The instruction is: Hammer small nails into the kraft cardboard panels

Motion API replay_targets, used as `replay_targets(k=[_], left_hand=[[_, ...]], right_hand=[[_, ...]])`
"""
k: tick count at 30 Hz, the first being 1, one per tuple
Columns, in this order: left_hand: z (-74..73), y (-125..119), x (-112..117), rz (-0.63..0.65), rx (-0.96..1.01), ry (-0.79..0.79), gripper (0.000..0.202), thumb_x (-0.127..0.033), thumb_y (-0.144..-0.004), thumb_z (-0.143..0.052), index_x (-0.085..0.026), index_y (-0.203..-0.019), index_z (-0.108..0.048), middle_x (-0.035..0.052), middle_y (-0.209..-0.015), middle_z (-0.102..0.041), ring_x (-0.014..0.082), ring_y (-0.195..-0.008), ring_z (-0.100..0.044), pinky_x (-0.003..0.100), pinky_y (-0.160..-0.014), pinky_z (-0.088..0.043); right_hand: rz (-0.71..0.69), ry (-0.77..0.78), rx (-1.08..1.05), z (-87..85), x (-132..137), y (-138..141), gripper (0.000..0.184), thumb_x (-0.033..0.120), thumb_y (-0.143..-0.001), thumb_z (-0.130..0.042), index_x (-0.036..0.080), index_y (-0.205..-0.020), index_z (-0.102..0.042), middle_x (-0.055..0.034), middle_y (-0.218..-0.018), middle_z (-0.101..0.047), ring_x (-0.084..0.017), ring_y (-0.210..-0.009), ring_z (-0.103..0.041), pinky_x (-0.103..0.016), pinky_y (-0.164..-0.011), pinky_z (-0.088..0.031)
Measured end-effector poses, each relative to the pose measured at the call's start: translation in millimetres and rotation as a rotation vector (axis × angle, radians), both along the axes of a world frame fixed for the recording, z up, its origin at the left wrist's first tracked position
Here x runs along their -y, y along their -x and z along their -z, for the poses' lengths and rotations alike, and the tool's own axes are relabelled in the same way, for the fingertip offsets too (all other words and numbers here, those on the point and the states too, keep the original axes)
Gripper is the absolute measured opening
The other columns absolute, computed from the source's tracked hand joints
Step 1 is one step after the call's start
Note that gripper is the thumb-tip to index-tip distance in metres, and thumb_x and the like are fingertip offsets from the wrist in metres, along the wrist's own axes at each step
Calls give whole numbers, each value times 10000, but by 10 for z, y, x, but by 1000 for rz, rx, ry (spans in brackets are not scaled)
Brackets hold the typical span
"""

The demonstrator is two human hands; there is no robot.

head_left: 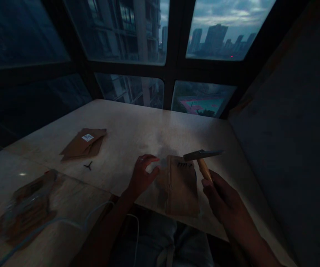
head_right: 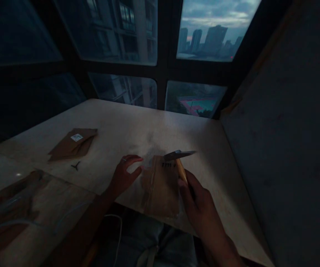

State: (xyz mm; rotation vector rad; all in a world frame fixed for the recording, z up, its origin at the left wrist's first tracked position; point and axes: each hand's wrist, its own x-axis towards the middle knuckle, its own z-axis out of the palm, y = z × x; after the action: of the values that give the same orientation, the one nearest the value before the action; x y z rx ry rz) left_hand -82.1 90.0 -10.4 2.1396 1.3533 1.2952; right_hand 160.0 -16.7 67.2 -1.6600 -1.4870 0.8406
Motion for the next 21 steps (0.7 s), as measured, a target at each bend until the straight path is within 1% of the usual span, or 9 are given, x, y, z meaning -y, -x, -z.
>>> replay_targets(k=[2, 5, 7, 9, 12, 15, 18, 20, 21], left_hand=[[55, 184, -69, -154, 35, 13, 215, -234, -827, -644, -247, -1040, -673, 53, -1047, -699, 221, -1016, -631, 423, -930, -506], [121, 588, -186, -555, 100, 159, 264, -237, -823, -596, -211, -1082, -639, 74, -1025, -708, 228, -938, -656, 409, -875, -516], [138, 892, -212, -805, 51, 279, 294, -225, -825, -562, -200, -1112, -622, 86, -1059, -703, 237, -951, -656, 408, -877, -502], [143, 1183, -172, -948, -85, 359, 327, -241, -840, -539, -200, -1156, -608, 96, -1111, -686, 267, -1019, -633, 430, -898, -481], [152, 1581, -28, -1006, -348, 446, 383, -232, -860, -499, -167, -1223, -603, 161, -1150, -652, 340, -1090, -588, 457, -861, -477], [174, 1951, 102, -972, -454, 479, 417, -127, -838, -465, -154, -1212, -647, 190, -1128, -639, 345, -1070, -591, 433, -852, -471], [216, 2273, 128, -899, -475, 476, 413, -99, -840, -462, -156, -1180, -687, 170, -1106, -648, 300, -1042, -608, 380, -891, -466], [263, 2436, 93, -847, -472, 472, 390, -101, -849, -473, -164, -1149, -713, 151, -1085, -661, 273, -1022, -616, 351, -901, -467], [290, 2499, 65, -819, -463, 465, 375, -99, -847, -486, -178, -1121, -729, 135, -1076, -669, 257, -1015, -619, 334, -905, -467]], right_hand=[[10, -23, -9, 27, 31, -2, 506, 550, -945, -474, 212, -1294, -616, 25, -575, -515, -162, -473, -462, -264, -464, -410], [5, -64, -21, 73, 58, 1, 483, 554, -915, -521, 230, -1244, -662, 17, -527, -518, -186, -482, -502, -283, -485, -449], [-2, -52, -34, 93, 63, 19, 482, 556, -897, -543, 233, -1228, -680, 8, -501, -532, -210, -498, -543, -294, -489, -472], [1, -37, -56, 100, 63, 49, 483, 561, -877, -561, 240, -1210, -695, -22, -559, -614, -244, -596, -627, -299, -519, -507], [-14, -31, -85, 90, 66, 94, 481, 576, -849, -588, 258, -1190, -707, -65, -833, -743, -287, -847, -703, -306, -633, -565], [-61, 4, -77, 70, 85, 108, 487, 587, -864, -569, 279, -1221, -689, -68, -1059, -745, -296, -987, -696, -318, -745, -581], [-80, 5, -47, 76, 118, 87, 494, 607, -871, -543, 291, -1223, -686, -64, -1117, -735, -298, -1001, -693, -319, -752, -582], [-79, -2, -20, 108, 145, 65, 505, 627, -858, -543, 287, -1200, -697, -66, -1053, -747, -289, -901, -709, -304, -654, -580], [-79, -1, -10, 131, 160, 55, 510, 634, -853, -544, 282, -1186, -703, -66, -970, -754, -276, -807, -711, -294, -578, -565]])
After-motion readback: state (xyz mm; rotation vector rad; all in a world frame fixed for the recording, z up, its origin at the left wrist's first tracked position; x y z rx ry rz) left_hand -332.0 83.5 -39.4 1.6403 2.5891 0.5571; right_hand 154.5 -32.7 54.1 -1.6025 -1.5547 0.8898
